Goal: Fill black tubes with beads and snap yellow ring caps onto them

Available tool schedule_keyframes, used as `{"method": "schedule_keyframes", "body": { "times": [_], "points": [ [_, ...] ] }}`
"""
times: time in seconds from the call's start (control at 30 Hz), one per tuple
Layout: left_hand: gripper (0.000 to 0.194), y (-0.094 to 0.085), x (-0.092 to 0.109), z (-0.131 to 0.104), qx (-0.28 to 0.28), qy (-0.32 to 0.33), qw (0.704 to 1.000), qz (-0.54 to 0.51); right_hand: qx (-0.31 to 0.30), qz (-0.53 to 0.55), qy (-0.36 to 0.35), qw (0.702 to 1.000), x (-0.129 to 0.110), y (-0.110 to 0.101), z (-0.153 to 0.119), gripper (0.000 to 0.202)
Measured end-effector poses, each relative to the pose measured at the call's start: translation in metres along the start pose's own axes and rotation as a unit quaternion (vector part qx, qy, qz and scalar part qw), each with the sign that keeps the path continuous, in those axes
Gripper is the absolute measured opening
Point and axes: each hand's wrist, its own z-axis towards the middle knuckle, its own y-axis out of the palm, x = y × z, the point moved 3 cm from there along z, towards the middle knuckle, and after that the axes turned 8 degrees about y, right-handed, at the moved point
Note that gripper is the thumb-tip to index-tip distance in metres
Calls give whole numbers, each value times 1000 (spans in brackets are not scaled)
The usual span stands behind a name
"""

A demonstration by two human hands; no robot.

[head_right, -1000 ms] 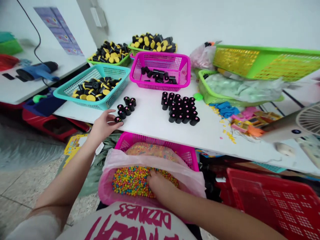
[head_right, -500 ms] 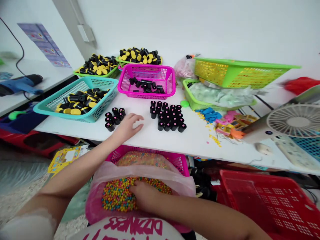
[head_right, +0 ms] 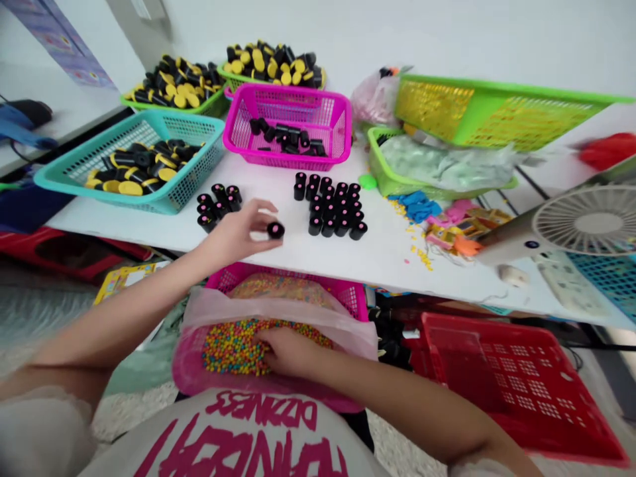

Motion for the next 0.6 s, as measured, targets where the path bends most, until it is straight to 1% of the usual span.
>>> {"method": "schedule_keyframes", "body": {
  "times": [0.03, 0.07, 0.1, 0.13, 0.17, 0.23, 0.3, 0.37, 0.47, 0.53, 0.6],
  "points": [
    [40, -3, 13, -23, -46, -7, 999, -28, 0, 22, 4, 1000, 1, -3, -2, 35],
    [29, -1, 24, -49, -119, -30, 992, -36, 4, 46, 5, 999, 1, -6, -5, 33],
    [22, 3, 33, -74, -168, -52, 984, -41, 10, 70, 1, 997, 0, -9, -8, 31],
    [22, 8, 39, -99, -195, -71, 977, -44, 18, 91, -6, 996, -2, -12, -12, 29],
    [22, 15, 43, -122, -205, -92, 974, -35, 28, 107, -17, 994, -4, -15, -15, 28],
    [27, 32, 42, -161, -190, -141, 972, -9, 53, 127, -36, 990, -9, -19, -23, 26],
    [33, 47, 38, -189, -165, -177, 970, 9, 77, 122, -45, 988, -15, -21, -28, 26],
    [36, 56, 35, -204, -142, -192, 971, 13, 97, 89, -62, 989, -23, -21, -32, 28],
    [34, 58, 35, -210, -113, -194, 974, 17, 99, 33, -86, 991, -35, -19, -33, 31],
    [35, 56, 37, -211, -106, -191, 976, 11, 88, 40, -62, 993, -42, -17, -31, 28],
    [37, 55, 38, -212, -102, -185, 977, 2, 81, 90, -13, 993, -47, -17, -31, 26]
  ]
}}
